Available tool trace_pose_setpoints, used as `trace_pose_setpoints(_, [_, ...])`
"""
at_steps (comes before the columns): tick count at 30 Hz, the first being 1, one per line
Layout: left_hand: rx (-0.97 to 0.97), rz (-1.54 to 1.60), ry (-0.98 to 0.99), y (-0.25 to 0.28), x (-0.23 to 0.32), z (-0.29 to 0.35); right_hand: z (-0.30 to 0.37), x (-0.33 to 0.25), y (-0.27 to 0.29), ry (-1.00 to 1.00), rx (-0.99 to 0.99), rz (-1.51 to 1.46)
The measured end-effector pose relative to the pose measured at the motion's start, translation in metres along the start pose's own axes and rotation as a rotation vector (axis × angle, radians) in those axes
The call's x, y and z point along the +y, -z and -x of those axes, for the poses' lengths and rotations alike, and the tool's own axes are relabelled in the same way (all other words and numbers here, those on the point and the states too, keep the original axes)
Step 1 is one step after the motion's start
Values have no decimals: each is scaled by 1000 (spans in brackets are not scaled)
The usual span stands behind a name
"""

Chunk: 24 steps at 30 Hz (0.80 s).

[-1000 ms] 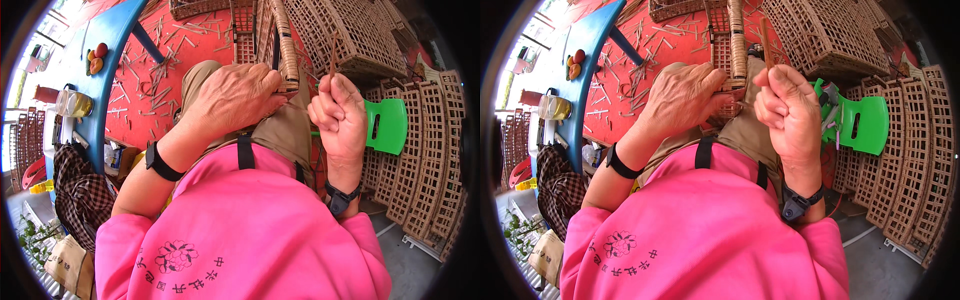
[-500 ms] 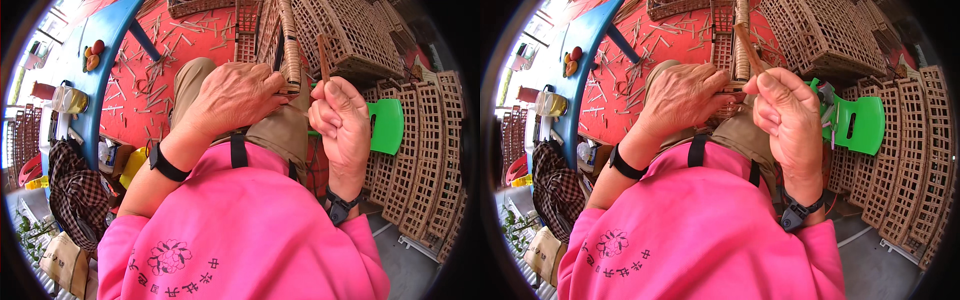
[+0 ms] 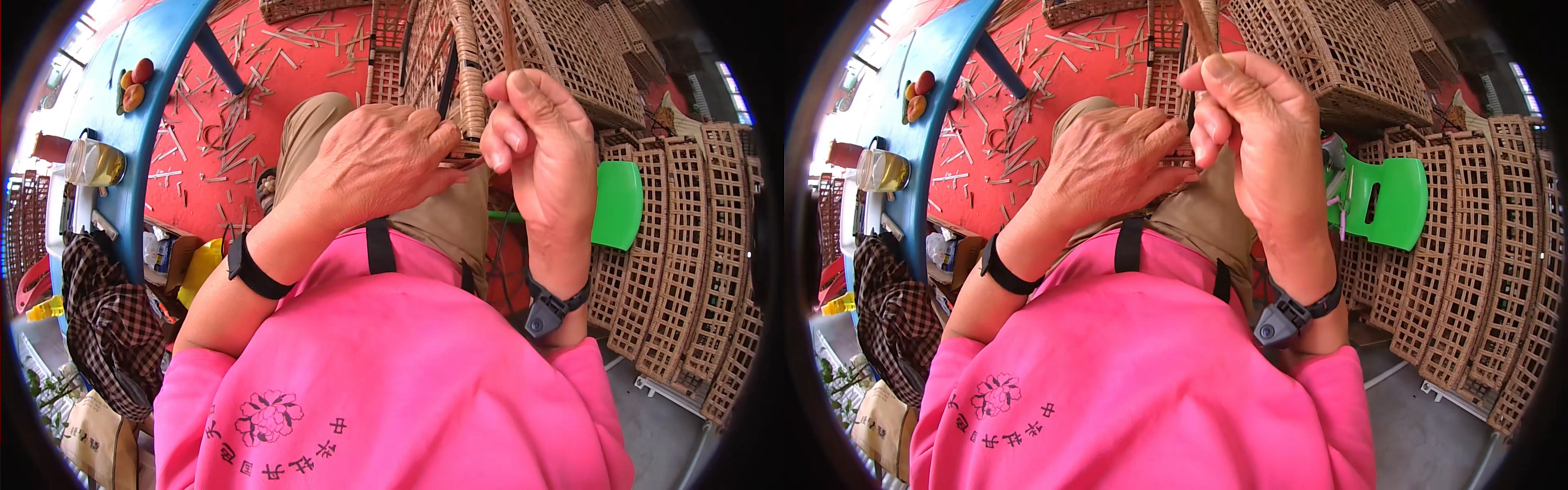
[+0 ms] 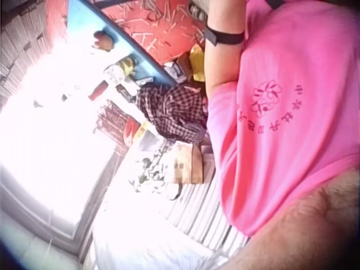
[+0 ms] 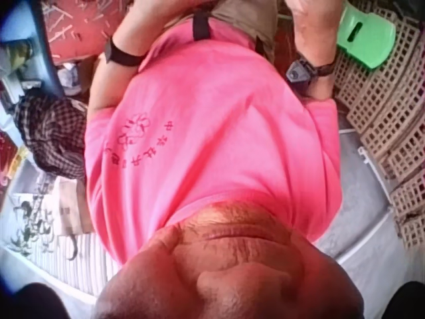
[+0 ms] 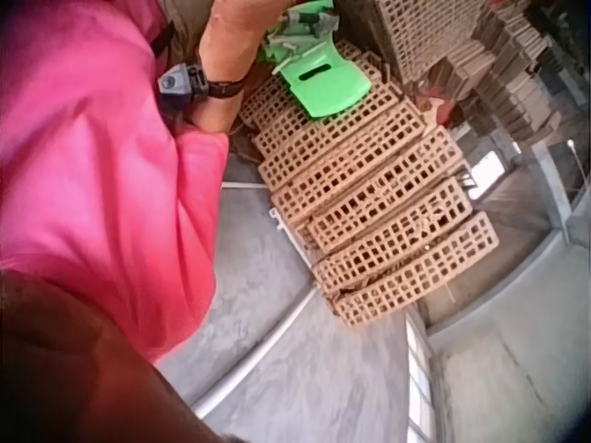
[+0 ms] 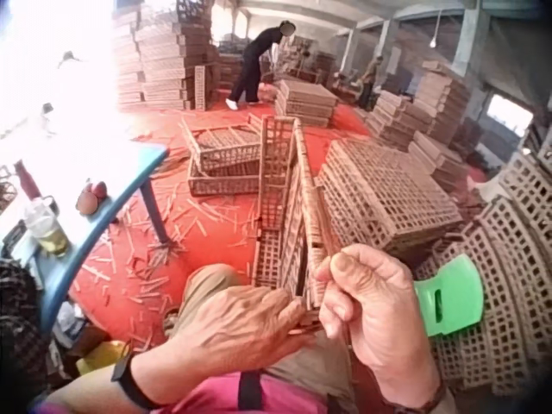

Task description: Weaving and securing bamboo or rattan strips onto a furniture frame using a pneumatic stapler and cutting tools.

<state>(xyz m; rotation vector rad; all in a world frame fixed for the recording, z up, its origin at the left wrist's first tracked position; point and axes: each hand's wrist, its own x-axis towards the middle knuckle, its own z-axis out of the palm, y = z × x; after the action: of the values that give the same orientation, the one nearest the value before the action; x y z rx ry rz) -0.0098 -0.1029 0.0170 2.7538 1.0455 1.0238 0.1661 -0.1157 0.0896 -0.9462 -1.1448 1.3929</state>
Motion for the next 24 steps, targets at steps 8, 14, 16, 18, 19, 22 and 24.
trace_pose_setpoints(8, [-12, -58, 30, 0, -2, -2, -8, -3, -2, -20, 12, 15])
trace_pose_setpoints(14, [15, -40, 70, -3, 0, -5, -7, -6, 2, -3, -54, 68])
trace_pose_setpoints(16, [-13, -34, 82, -1, 1, -6, -20, -2, 8, -13, -29, 82])
trace_pose_setpoints(18, [-32, -39, 86, 1, 2, -8, -31, 3, 15, 13, -57, 40])
trace_pose_setpoints(19, [-51, -47, 92, 2, 3, -9, -37, 8, 19, 97, -55, 129])
trace_pose_setpoints(22, [-113, -19, 156, 8, 6, -12, -65, 26, 35, 335, -114, 287])
trace_pose_setpoints(24, [-136, -18, 186, 9, 8, -15, -82, 46, 40, 433, -58, 449])
